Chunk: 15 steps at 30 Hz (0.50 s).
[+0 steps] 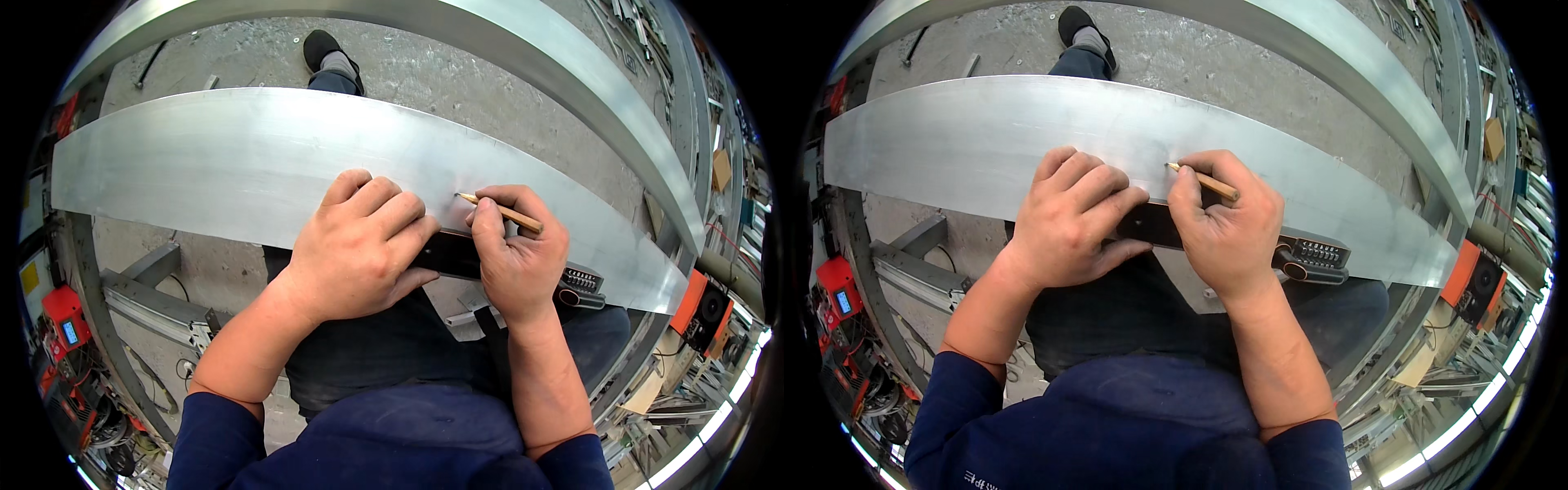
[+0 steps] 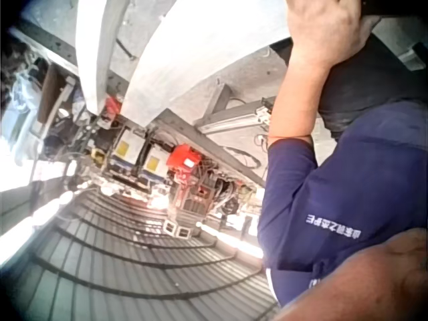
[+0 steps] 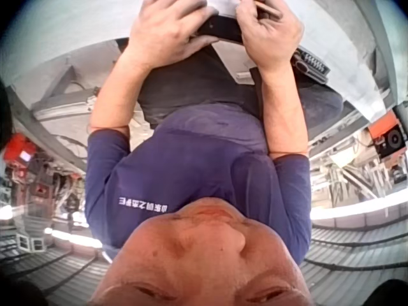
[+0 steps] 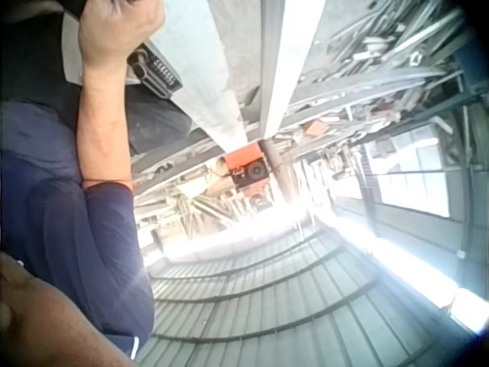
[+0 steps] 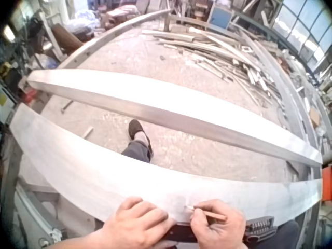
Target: The person aligns a metal door lock mechanism on a long aluminum profile and marks the drilling locations with a pencil. They then use a tape measure to measure and mark additional points along the profile.
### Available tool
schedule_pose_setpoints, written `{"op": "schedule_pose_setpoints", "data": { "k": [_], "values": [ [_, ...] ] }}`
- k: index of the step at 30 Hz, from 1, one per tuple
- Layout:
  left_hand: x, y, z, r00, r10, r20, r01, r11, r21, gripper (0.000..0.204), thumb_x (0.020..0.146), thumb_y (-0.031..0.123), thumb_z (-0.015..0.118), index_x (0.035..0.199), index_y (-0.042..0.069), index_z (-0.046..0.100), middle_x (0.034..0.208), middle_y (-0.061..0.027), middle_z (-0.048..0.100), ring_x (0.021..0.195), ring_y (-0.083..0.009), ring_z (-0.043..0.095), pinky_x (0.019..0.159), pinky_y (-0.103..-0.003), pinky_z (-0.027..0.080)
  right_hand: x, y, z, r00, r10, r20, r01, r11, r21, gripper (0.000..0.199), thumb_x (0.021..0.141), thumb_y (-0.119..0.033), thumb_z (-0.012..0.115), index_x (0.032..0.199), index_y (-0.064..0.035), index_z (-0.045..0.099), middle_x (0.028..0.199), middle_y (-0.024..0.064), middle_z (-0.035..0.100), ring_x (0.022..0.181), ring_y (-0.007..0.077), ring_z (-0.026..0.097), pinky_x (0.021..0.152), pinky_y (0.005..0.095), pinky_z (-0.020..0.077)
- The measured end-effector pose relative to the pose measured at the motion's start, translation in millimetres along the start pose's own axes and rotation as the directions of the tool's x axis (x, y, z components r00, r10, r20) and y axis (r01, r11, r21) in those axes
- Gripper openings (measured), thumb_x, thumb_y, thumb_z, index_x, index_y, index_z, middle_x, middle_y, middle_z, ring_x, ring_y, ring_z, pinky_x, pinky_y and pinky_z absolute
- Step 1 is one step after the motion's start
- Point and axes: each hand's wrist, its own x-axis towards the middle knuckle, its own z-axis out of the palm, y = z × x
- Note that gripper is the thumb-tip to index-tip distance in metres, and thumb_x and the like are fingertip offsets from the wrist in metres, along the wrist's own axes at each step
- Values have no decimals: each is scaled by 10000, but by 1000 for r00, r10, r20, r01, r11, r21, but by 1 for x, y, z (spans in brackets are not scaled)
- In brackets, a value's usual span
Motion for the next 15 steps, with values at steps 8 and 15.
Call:
{"op": "schedule_pose_setpoints", "data": {
  "k": [8,15],
  "values": [
    [0,1,2,1000,-6,-1,6,1000,11,581,589,365,935,1081,122,744,1026,-18,644,976,-241,618,963,-429,462,-1,-1,-1,1000,4,4,-4,1000,-24,57,907,-75,737,932,-24,739,762,108,733,669,215,718,646,314,544],
    [-1,0,3,1000,-8,14,7,999,41,497,687,414,893,1069,142,727,1014,1,607,999,-199,608,1015,-400,427,-1,-1,-1,1000,-8,16,9,1000,-26,68,906,-83,748,927,-18,745,756,115,727,675,205,720,650,310,547]
  ]
}}
